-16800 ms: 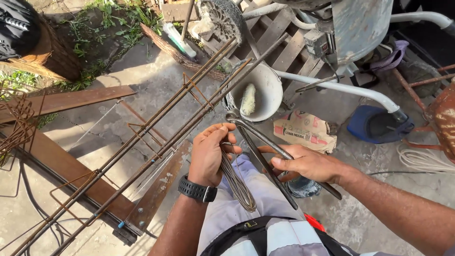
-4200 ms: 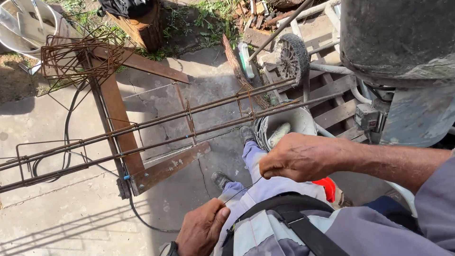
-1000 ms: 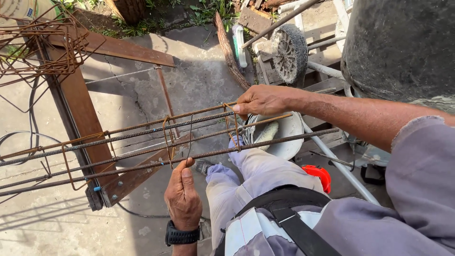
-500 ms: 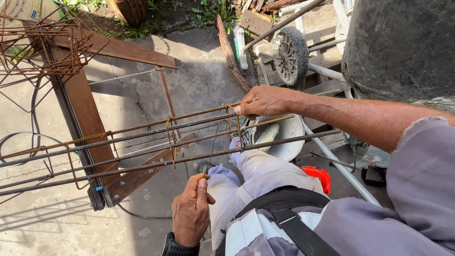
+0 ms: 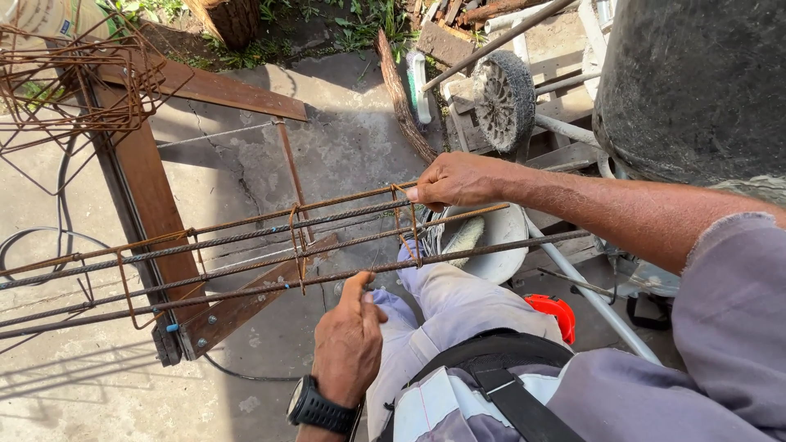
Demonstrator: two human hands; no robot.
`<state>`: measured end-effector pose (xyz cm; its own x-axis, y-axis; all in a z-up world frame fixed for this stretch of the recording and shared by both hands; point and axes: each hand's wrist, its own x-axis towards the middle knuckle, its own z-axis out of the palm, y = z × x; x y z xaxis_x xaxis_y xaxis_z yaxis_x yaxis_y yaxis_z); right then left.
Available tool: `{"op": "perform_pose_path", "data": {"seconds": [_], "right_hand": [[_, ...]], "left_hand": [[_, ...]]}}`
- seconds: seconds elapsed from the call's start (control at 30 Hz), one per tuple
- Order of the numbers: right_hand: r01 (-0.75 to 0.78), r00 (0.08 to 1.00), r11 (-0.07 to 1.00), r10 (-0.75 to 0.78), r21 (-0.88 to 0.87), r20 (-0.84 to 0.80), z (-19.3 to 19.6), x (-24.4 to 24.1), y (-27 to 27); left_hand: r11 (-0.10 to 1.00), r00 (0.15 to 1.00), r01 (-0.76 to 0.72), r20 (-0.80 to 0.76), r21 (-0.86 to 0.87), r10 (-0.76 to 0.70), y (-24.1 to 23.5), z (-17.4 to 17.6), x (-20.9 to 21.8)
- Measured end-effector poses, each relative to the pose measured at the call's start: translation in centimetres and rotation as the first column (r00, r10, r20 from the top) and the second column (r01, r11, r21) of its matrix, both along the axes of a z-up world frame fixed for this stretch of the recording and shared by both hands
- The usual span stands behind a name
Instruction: The person ties a rebar cage using wire and a manual rebar tying tool. They wrap the wire around the intersections of the steel bars and twist it to secure the structure. The person moves along the length of the cage to tie multiple points.
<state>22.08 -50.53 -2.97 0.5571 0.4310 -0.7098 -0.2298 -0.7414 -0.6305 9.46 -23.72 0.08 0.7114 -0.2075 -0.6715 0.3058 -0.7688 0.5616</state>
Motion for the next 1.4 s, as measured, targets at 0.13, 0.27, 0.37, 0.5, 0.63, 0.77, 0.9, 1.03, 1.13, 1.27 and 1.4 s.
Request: {"op": "perform_pose_path", "data": {"seconds": [0.13, 0.27, 0.37, 0.5, 0.63, 0.77, 0.9, 1.03, 1.13, 1.27, 1.4], "right_hand": [[-0.018, 1.0, 1.0, 0.018, 0.019, 0.006, -0.6, -0.2, 0.1], [0.11, 0.992, 0.993, -0.113, -0.052, -0.063, -0.7, 0.1, -0.1], [0.125, 0.989, 0.991, -0.128, -0.057, -0.072, -0.7, -0.2, -0.2], [0.106, 0.993, 0.993, -0.109, -0.06, -0.049, -2.4, -0.3, -0.6], [0.093, 0.994, 0.993, -0.098, -0.078, -0.053, -1.1, -0.1, -0.2], [0.094, 0.994, 0.994, -0.096, -0.055, -0.041, -0.1, 0.0, 0.3], [0.113, 0.993, 0.993, -0.115, -0.037, -0.042, -0.3, 0.0, 0.2], [0.117, 0.992, 0.992, -0.118, -0.039, -0.052, -0.7, -0.1, -0.1], [0.111, 0.993, 0.993, -0.112, -0.027, -0.031, -0.4, 0.4, 0.0], [0.195, 0.98, 0.98, -0.193, 0.048, -0.052, -1.1, 0.7, -0.3], [0.401, 0.915, 0.898, -0.383, 0.183, -0.129, -3.1, 0.1, -0.3]], "left_hand": [[0.993, 0.982, -0.037, 0.182, -0.115, 0.057, -3.0, -1.7, 2.4], [0.965, 0.964, -0.103, 0.216, -0.24, 0.156, -5.7, -3.9, 3.9], [0.981, 0.965, -0.086, 0.231, -0.176, 0.126, -6.5, -4.8, 4.2], [0.984, 0.963, -0.083, 0.241, -0.159, 0.12, -7.2, -4.7, 4.3], [0.968, 0.964, -0.081, 0.228, -0.237, 0.137, -8.0, -4.4, 4.4], [0.92, 0.966, -0.192, 0.1, -0.343, 0.239, -8.3, -3.7, 5.0], [0.851, 0.946, -0.293, -0.006, -0.436, 0.323, -8.7, -3.5, 5.4], [0.833, 0.926, -0.339, 0.003, -0.437, 0.378, -9.1, -3.1, 5.1], [0.827, 0.907, -0.362, 0.041, -0.431, 0.419, -9.4, -3.9, 4.9], [0.841, 0.894, -0.344, 0.127, -0.417, 0.429, -9.5, -4.4, 4.5], [0.845, 0.887, -0.329, 0.171, -0.421, 0.43, -9.6, -4.6, 4.6]]}}
